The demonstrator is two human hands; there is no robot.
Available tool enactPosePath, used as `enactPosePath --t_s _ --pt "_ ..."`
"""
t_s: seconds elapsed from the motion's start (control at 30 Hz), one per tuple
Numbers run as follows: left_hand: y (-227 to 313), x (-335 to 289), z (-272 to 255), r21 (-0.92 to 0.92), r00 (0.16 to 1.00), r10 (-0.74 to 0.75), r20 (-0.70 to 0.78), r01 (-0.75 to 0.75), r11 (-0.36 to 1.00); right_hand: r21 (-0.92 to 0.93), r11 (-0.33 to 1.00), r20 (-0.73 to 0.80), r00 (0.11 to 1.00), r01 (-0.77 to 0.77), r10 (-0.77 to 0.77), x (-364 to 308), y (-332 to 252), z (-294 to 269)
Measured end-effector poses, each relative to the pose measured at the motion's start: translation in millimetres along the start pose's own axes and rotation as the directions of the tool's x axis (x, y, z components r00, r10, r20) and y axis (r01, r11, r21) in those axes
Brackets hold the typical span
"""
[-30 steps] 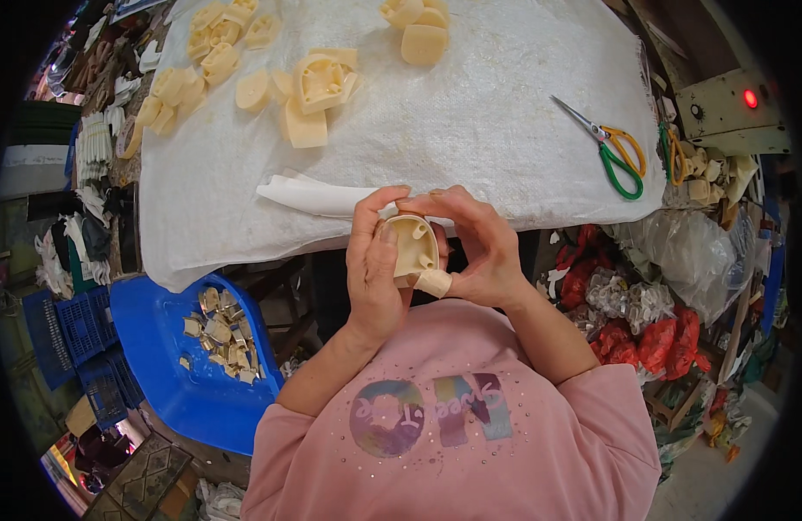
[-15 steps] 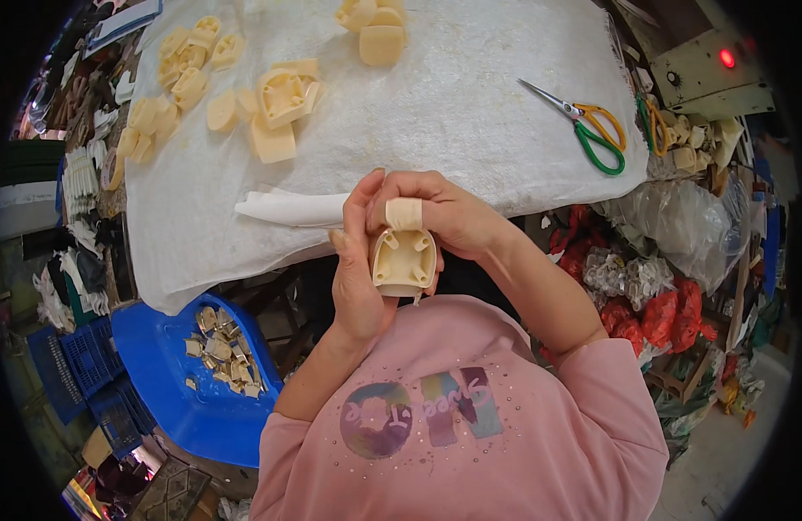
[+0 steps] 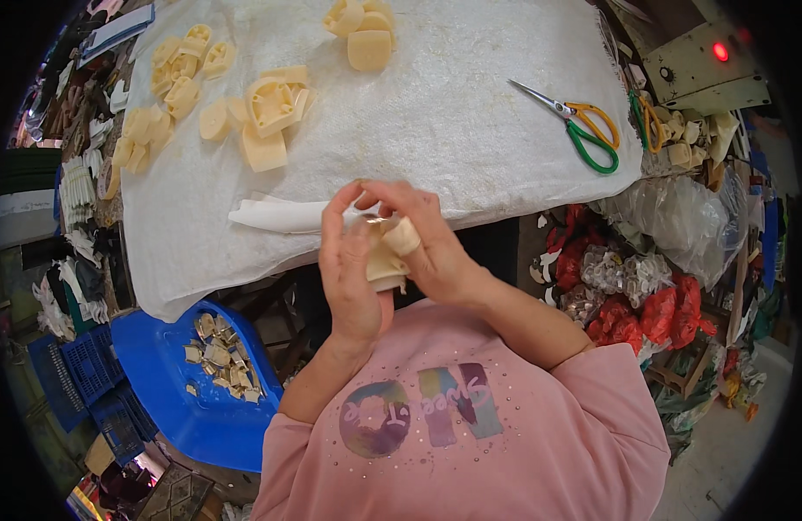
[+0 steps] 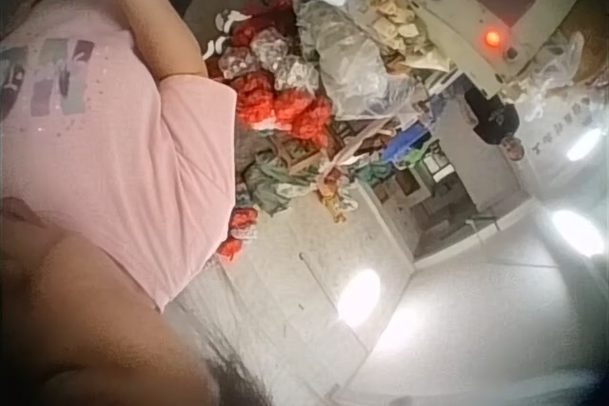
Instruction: The recorder is assembling small plastic/rubber shoe components by manually fitting them together and using scissors to trim excess material.
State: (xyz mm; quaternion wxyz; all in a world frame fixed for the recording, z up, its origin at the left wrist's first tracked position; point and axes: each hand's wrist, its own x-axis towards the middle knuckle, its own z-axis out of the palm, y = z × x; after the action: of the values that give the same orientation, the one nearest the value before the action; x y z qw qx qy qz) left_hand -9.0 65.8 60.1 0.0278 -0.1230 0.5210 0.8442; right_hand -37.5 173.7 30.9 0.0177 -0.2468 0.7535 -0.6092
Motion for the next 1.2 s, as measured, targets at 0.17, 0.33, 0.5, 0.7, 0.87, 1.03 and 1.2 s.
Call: enactPosePath --t_s 0.17,0.33,0.5,0.7,0.87,1.03,1.2 --pt "-1 5 -6 -0.053 0.999 0.047 -0.003 -0.047 0.998 -0.011 0.997 -0.046 0.996 0.079 -0.080 0 0 3" --pt "1 7 -5 -0.159 0.998 0.063 -0.011 -0.064 0.985 0.642 0.709 0.157 0.955 -0.291 0.250 -9 -5 5" --pt "-6 5 2 -0.247 0.987 0.151 -0.056 -0.160 0.956 0.279 0.958 -0.084 0.995 0.069 -0.047 -1 -3 8" --pt "-11 7 -7 -0.190 0.980 0.193 0.051 -0.180 0.965 0.687 0.680 0.030 0.945 -0.256 0.326 -2 0 10" --pt "-6 8 -8 -0.232 0.990 0.039 0.132 -0.007 0.973 0.849 0.326 0.295 0.886 -0.415 0.359 1 -10 -7" --pt "-13 6 -7 -0.009 0.973 0.212 0.085 -0.213 0.977 0.207 0.975 -0.123 0.991 0.083 -0.058 1 -8 2" --pt "-16 9 -15 0.221 0.966 0.230 0.119 -0.251 0.942 0.294 0.952 -0.073 0.991 -0.085 0.111 0 -4 0"
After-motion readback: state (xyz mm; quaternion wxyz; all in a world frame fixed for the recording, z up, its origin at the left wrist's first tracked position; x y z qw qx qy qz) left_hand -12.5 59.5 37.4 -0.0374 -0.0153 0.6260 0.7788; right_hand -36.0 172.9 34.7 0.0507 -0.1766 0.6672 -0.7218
